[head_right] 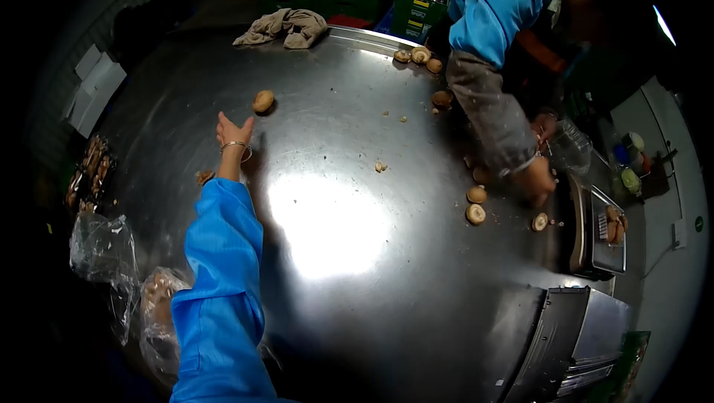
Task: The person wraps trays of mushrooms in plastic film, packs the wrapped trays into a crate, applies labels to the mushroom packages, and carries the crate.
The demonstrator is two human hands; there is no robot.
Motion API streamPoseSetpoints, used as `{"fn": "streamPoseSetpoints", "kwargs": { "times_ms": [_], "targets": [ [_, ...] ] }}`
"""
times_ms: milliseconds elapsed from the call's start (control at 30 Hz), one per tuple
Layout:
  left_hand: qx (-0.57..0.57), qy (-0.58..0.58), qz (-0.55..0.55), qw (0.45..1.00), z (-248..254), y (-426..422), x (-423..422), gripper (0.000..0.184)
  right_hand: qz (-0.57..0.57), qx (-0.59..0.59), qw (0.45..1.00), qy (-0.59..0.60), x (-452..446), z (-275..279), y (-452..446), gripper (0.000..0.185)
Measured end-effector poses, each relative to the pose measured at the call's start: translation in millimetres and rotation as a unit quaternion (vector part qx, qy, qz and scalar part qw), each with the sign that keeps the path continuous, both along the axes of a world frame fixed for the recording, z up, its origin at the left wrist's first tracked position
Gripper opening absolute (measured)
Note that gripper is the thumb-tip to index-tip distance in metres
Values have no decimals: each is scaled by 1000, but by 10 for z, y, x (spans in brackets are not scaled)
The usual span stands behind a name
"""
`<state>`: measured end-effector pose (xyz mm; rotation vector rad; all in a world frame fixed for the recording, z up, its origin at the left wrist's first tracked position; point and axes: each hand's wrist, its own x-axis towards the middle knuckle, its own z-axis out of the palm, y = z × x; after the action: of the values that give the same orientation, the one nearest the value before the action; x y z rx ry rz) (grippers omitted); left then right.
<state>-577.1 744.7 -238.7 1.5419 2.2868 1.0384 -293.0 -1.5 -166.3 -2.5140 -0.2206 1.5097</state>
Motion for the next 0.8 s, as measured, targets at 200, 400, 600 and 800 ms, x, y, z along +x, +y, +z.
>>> {"fn": "streamPoseSetpoints", "kwargs": {
  "times_ms": [200, 400, 600, 800],
  "targets": [
    [-10, -163, -381, 910, 114, 315, 796, 59, 15, -2, 1000, -15, -19, -26, 660, 42],
    [57, -38, -667, 742, 500, -1415, 1892, 42, 56, 105, 993, -18, -23, -100, 1379, 44],
    [15, 347, -569, 745, 804, -1990, 655, 40, 47, 344, 938, -6, -128, 239, 2287, 46],
    [-94, 97, -215, 967, -32, -815, -1119, 51, 20, 465, 884, 42, -388, 578, 2785, 49]
  ]
}}
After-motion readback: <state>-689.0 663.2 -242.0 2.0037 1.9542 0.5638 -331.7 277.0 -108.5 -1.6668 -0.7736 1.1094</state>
